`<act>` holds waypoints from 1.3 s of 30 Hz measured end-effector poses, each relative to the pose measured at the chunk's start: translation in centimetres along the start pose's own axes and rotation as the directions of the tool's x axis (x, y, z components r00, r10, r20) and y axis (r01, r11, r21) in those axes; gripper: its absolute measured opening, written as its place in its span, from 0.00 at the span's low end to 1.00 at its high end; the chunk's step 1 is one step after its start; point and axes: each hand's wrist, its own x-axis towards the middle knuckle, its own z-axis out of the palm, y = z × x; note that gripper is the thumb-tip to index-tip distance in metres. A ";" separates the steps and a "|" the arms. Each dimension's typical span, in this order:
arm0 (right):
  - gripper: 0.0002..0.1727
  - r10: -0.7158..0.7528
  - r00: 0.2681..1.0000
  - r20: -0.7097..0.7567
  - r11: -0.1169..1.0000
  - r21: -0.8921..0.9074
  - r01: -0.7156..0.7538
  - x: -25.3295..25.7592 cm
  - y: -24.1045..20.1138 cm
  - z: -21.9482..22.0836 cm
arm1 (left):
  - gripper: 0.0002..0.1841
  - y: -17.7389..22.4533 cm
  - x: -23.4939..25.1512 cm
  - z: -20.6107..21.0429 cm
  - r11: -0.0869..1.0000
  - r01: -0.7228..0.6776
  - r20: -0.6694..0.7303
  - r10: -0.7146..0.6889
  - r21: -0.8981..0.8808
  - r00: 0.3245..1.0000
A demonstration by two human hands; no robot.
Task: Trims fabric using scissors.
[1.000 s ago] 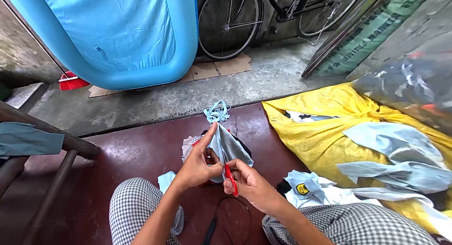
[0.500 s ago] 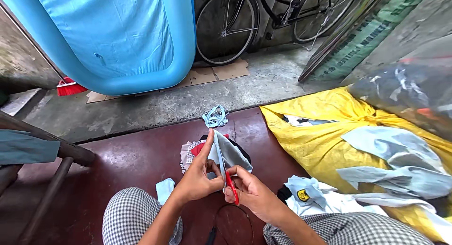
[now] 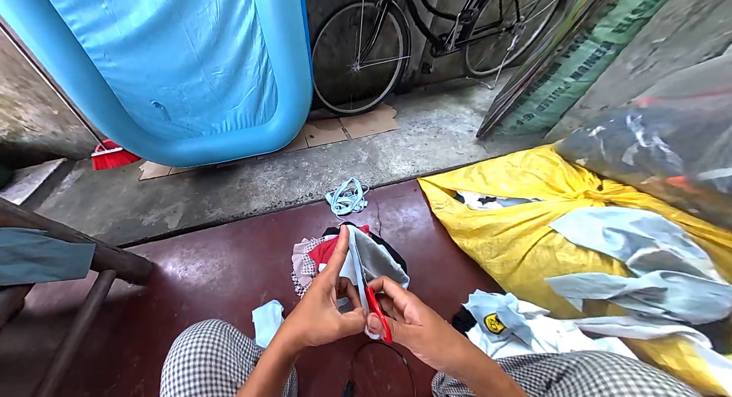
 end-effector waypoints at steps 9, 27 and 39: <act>0.28 0.029 1.000 -0.012 0.999 -0.040 -0.029 -0.1 -0.2 -0.5 | 0.75 -0.4 -0.1 0.6 1.000 0.002 0.003 -0.002 -0.023 1.000; 0.25 0.248 0.952 -0.179 0.802 -0.514 -0.305 -1.0 -0.1 0.0 | 0.35 -1.7 1.7 -1.3 0.986 0.133 -0.492 -0.164 -0.097 0.855; 0.24 0.181 0.968 -0.172 0.850 -0.467 -0.242 -0.8 0.6 0.1 | 0.46 -1.1 1.6 -1.2 0.984 0.175 -0.442 -0.173 -0.037 0.880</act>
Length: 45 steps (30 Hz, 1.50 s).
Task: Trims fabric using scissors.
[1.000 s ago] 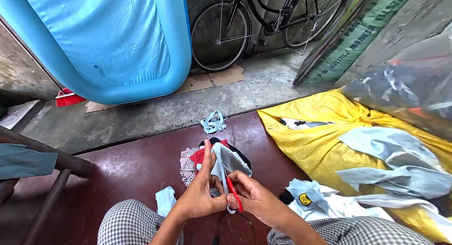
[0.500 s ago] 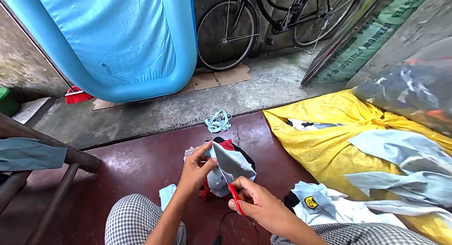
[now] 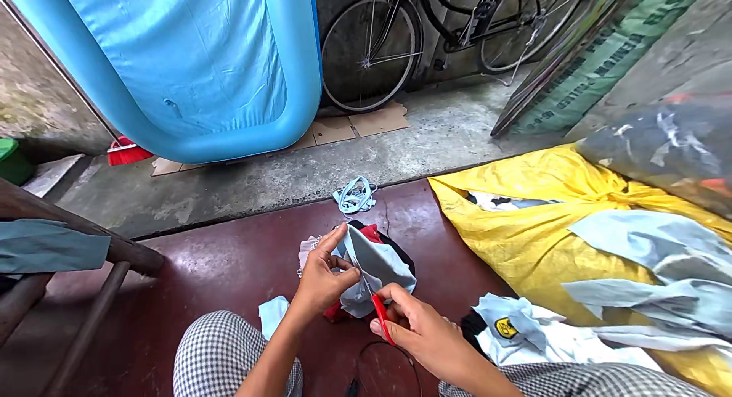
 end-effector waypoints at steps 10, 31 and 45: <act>0.35 -0.029 0.998 0.063 0.999 -0.029 0.031 -0.1 -0.5 -0.3 | 0.48 1.1 -0.5 -0.4 0.999 -0.035 0.087 0.039 -0.040 0.995; 0.29 -0.101 0.992 0.070 0.990 0.110 0.093 0.1 -0.4 -0.5 | 0.57 1.6 -0.9 -0.4 0.993 -0.112 0.223 0.116 -0.029 0.968; 0.32 -0.109 0.993 0.040 0.986 0.131 0.103 0.2 -0.5 -0.6 | 0.61 1.1 -1.3 0.1 0.989 -0.140 0.323 0.145 -0.038 0.935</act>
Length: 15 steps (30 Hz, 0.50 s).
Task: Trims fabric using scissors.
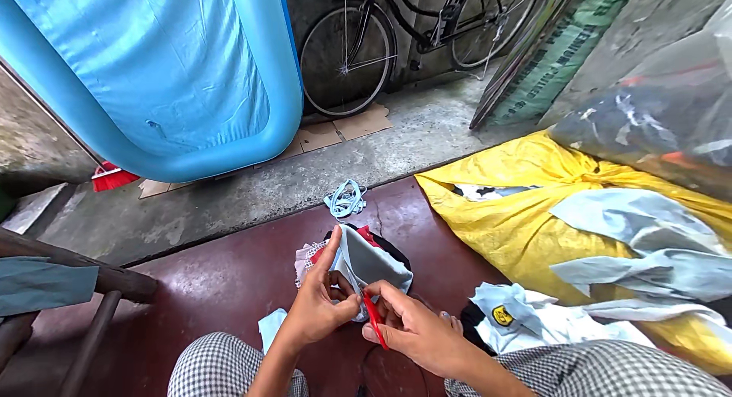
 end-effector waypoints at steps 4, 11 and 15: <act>0.35 -0.026 1.000 -0.002 0.999 0.022 0.026 0.0 0.0 0.1 | 0.62 -0.2 -0.1 0.3 1.000 0.004 0.021 -0.003 -0.026 1.000; 0.30 -0.043 0.999 -0.022 0.989 0.143 0.046 0.1 0.0 0.2 | 0.63 -0.7 0.0 0.7 0.998 -0.037 -0.036 0.035 -0.054 0.999; 0.27 -0.026 0.998 0.065 0.956 0.292 0.006 0.1 -0.2 -0.3 | 0.64 -0.7 0.0 0.8 0.998 -0.043 -0.028 0.042 -0.055 0.999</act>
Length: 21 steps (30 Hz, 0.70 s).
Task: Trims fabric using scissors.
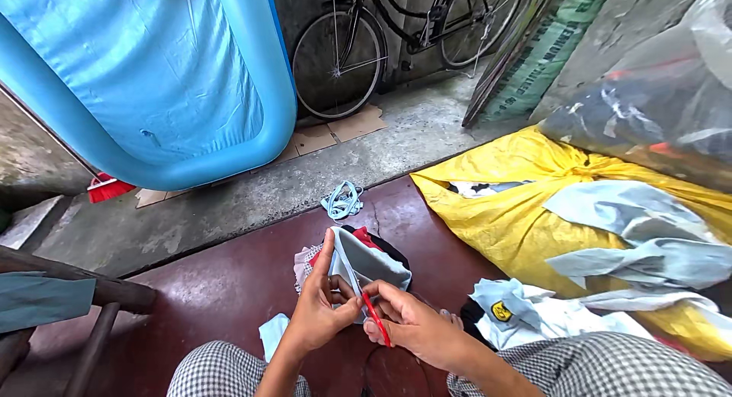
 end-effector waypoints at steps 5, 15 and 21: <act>0.31 0.014 0.996 0.092 0.999 0.033 -0.018 0.0 0.0 -0.8 | 0.63 0.2 -0.2 0.1 0.999 0.035 0.082 -0.038 0.041 0.996; 0.27 -0.005 1.000 0.022 0.998 0.069 0.004 0.3 0.4 -0.6 | 0.65 0.0 -0.3 0.1 0.999 0.034 0.081 -0.035 0.016 0.996; 0.30 -0.028 0.999 0.024 0.998 0.052 0.026 0.3 0.3 -1.0 | 0.66 -0.2 -0.3 0.5 0.999 0.033 0.121 -0.030 -0.023 0.992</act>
